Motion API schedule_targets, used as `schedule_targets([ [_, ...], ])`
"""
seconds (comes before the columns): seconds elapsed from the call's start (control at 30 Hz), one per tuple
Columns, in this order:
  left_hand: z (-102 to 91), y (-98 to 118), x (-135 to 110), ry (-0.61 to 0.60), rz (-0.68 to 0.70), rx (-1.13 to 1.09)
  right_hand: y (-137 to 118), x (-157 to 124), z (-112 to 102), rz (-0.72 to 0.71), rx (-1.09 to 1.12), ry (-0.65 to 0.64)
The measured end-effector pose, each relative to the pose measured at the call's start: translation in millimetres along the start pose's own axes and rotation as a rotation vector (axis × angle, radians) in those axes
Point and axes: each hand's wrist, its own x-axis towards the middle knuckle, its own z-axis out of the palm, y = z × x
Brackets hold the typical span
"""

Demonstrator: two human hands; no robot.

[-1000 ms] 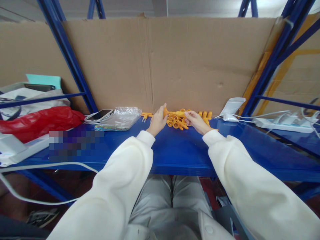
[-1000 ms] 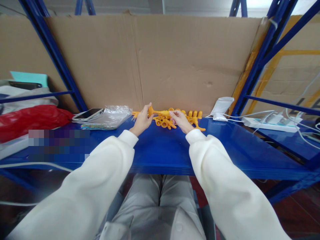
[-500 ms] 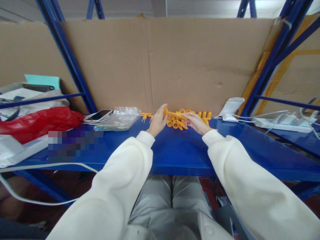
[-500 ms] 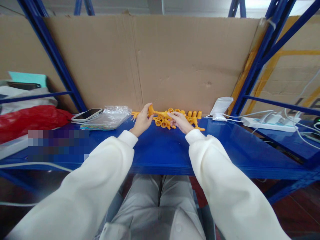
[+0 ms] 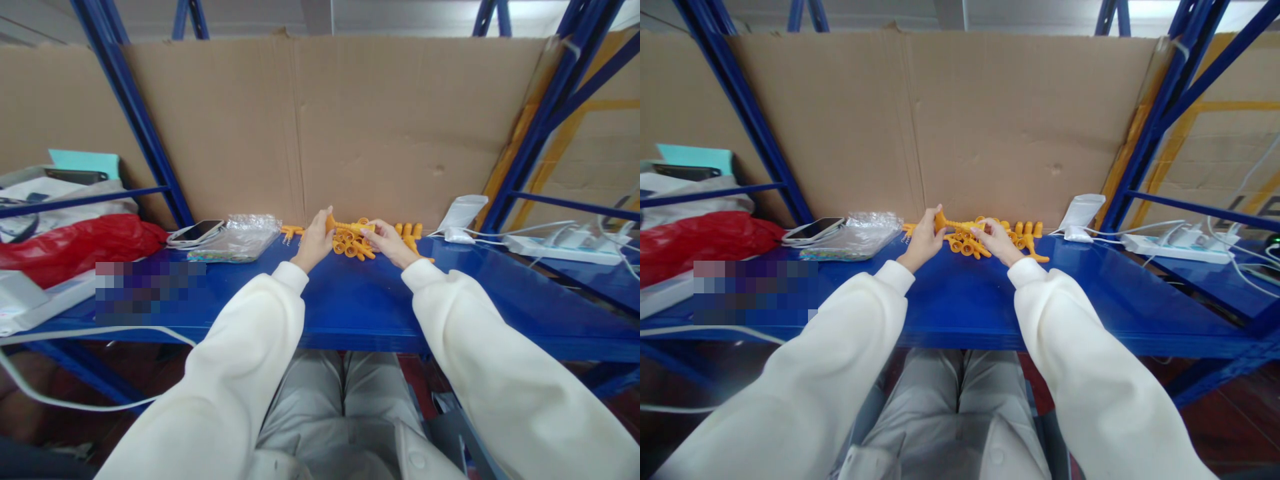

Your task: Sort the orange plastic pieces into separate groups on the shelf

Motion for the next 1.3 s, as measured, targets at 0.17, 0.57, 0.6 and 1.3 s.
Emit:
schedule_targets([
  [0.17, -1.2, 5.6, 3.0, -0.033, -0.105, -0.020, -2.6, -1.4, -1.3, 0.031, 0.082, -0.028],
  [0.57, 2.5, 23.2, -6.4, -0.107, -0.067, -0.062, 6.0, 1.5, 1.0, 0.214, 0.169, 0.133],
  [0.6, 3.6, 25.7, -7.1, -0.116, -0.077, -0.062, 7.2, 2.3, 0.1, 0.178, 0.105, 0.178],
  [1.3, 11.0, 21.9, 3.5, -0.105, -0.169, -0.268, -13.8, 2.2, -8.7, -0.200, -0.570, 0.414],
])
